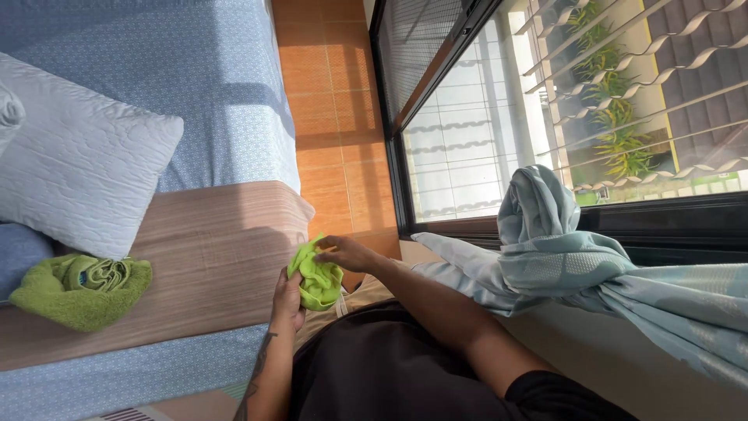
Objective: Cleaning a bedroom by wiping walls and window screens with a cloth and then mopping the tiled floor.
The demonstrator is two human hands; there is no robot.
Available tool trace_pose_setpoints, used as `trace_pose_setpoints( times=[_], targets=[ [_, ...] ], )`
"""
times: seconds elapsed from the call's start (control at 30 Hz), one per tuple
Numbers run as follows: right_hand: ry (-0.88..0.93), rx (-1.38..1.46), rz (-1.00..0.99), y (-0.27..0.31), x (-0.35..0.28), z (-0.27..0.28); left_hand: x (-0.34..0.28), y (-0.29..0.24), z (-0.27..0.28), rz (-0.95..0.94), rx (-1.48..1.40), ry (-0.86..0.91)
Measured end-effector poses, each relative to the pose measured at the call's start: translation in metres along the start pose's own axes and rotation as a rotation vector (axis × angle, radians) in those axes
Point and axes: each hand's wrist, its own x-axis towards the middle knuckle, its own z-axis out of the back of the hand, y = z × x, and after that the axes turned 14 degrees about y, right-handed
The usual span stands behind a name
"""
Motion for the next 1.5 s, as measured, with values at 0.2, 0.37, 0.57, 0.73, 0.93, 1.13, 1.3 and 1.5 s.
trace_pose_setpoints(
  times=[0.2,0.37,0.57,0.73,0.93,1.13,1.3,1.5],
  targets=[
    [-0.264,0.138,-0.116,-0.036,0.081,0.060,0.016,-0.055,-0.011,-0.030,-0.013,-0.072],
    [-0.281,0.108,-0.254,-0.099,0.133,0.141,0.073,-0.056,-0.027,-0.073,-0.009,-0.081],
    [-0.078,0.294,-0.240,0.054,0.096,0.187,0.188,-0.070,-0.098,-0.102,0.206,0.026],
    [-0.419,0.532,-0.057,-0.041,0.117,0.269,0.235,-0.139,-0.206,-0.028,0.421,0.101],
    [-1.057,0.601,-0.342,-0.141,0.059,0.304,0.317,-0.146,-0.233,-0.058,0.736,0.337],
    [-1.644,0.855,-0.244,-0.106,0.027,0.288,0.369,-0.206,-0.335,-0.060,0.992,0.715],
    [-1.949,1.111,0.221,-0.045,-0.047,0.269,0.407,-0.246,-0.432,-0.097,1.164,0.987],
    [-2.408,0.929,0.449,-0.004,-0.129,0.203,0.445,-0.259,-0.482,-0.302,1.289,1.155]
  ],
)
